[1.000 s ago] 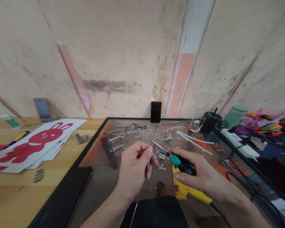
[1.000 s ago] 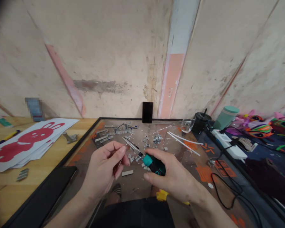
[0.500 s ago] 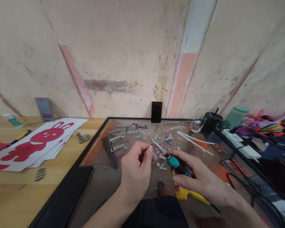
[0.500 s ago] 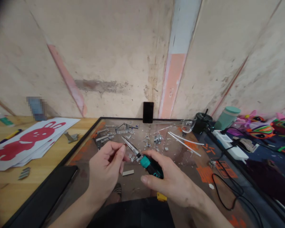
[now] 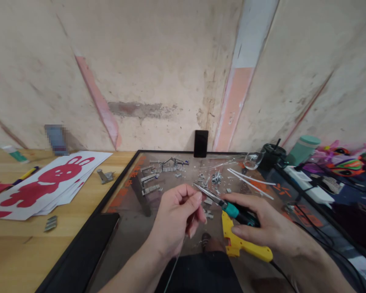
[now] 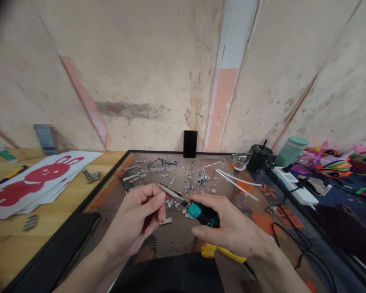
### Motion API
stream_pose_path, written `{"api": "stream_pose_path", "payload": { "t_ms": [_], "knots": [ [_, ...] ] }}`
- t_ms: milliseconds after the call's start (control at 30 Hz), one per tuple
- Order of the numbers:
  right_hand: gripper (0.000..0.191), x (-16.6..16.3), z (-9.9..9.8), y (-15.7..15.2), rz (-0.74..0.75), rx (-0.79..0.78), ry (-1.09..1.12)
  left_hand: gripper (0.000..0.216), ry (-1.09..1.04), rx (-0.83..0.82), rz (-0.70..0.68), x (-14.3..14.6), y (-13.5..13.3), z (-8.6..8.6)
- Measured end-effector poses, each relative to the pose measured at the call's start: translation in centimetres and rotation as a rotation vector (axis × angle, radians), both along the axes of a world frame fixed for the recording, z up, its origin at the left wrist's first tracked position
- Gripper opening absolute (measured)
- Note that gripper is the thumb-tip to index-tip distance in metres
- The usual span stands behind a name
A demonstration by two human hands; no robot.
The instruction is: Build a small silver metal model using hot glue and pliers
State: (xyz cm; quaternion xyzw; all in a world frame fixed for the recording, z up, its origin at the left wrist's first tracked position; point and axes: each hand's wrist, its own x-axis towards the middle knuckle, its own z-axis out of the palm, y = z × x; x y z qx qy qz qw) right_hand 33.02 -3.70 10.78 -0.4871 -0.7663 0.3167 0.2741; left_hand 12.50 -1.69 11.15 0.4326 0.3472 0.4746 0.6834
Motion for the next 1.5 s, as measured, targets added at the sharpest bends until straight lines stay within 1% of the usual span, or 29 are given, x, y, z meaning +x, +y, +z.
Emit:
{"api": "stream_pose_path", "payload": {
  "t_ms": [100, 133, 167, 200, 233, 300, 367, 433, 533, 600, 700, 833, 900, 933, 967, 1000, 1067, 1167, 1233, 1300, 1333, 1400, 1500],
  "knots": [
    [0.055, 1.2, 0.1, 0.1, 0.025, 0.013, -0.002, 0.016, -0.175, -0.143, -0.219, -0.2, 0.0, 0.1],
    [0.055, 1.2, 0.2, 0.1, 0.027, 0.006, 0.003, 0.016, -0.199, -0.159, -0.255, -0.3, 0.1, 0.1],
    [0.055, 1.1, 0.3, 0.2, 0.027, -0.008, 0.015, 0.016, -0.2, -0.158, -0.251, -0.3, 0.1, 0.0],
    [0.054, 0.9, 0.4, 0.2, 0.03, -0.025, 0.039, 0.016, -0.176, -0.139, -0.206, -0.2, 0.2, -0.1],
    [0.052, 0.5, 0.5, 0.3, 0.035, -0.045, 0.075, 0.017, -0.132, -0.097, -0.129, -0.1, 0.3, -0.3],
    [0.047, -0.4, 0.6, 0.4, 0.039, -0.074, 0.179, 0.018, -0.004, 0.033, 0.063, 0.1, 0.3, -0.5],
    [0.044, -1.2, 0.6, 0.4, 0.009, -0.099, 0.269, 0.018, 0.125, 0.159, 0.196, 0.4, 0.2, -0.7],
    [0.042, -1.5, 0.4, 0.4, -0.029, -0.126, 0.325, 0.018, 0.208, 0.223, 0.236, 0.7, 0.1, -0.8],
    [0.043, -1.5, 0.2, 0.3, -0.044, -0.156, 0.38, 0.018, 0.238, 0.233, 0.215, 0.9, -0.1, -0.9],
    [0.043, -1.3, 0.3, 0.4, -0.033, -0.171, 0.393, 0.019, 0.203, 0.205, 0.184, 0.9, -0.1, -0.8],
    [0.042, -0.8, 0.7, 0.4, -0.011, -0.18, 0.379, 0.019, 0.064, 0.082, 0.081, 0.8, -0.2, -0.6],
    [0.045, 0.3, 1.0, 0.5, 0.071, -0.18, 0.368, 0.015, -0.179, -0.126, -0.17, 0.5, -0.6, -0.1],
    [0.046, 0.6, 1.1, 0.5, 0.117, -0.175, 0.37, 0.014, -0.266, -0.188, -0.286, 0.5, -0.7, -0.1],
    [0.046, 0.6, 1.1, 0.6, 0.123, -0.175, 0.368, 0.014, -0.287, -0.2, -0.308, 0.6, -0.8, -0.2],
    [0.046, 0.5, 1.0, 0.6, 0.11, -0.175, 0.367, 0.014, -0.284, -0.194, -0.295, 0.6, -0.7, -0.3],
    [0.046, 0.2, 1.0, 0.6, 0.087, -0.171, 0.362, 0.014, -0.257, -0.173, -0.245, 0.7, -0.6, -0.4],
    [0.046, -0.4, 1.0, 0.7, 0.032, -0.152, 0.347, 0.015, -0.15, -0.074, -0.071, 0.7, -0.3, -0.6],
    [0.042, -1.1, 0.8, 0.8, -0.02, -0.121, 0.355, 0.013, 0.024, 0.156, 0.212, 0.0, 0.3, -0.7],
    [0.04, -1.1, 0.7, 0.7, -0.032, -0.124, 0.398, 0.01, 0.091, 0.28, 0.344, -0.9, 0.7, -0.5],
    [0.04, -1.0, 0.7, 0.6, -0.028, -0.127, 0.435, 0.007, 0.126, 0.346, 0.42, -1.6, 0.9, 0.0],
    [0.04, -0.9, 0.7, 0.5, -0.022, -0.124, 0.445, 0.007, 0.124, 0.368, 0.431, -2.0, 1.1, 0.2],
    [0.039, -0.8, 0.7, 0.3, -0.014, -0.114, 0.449, 0.007, 0.108, 0.387, 0.445, -2.4, 1.2, 0.6],
    [0.039, -0.8, 0.7, 0.1, -0.021, -0.104, 0.446, 0.008, 0.11, 0.402, 0.417, -2.6, 1.3, 0.8]
  ]
}}
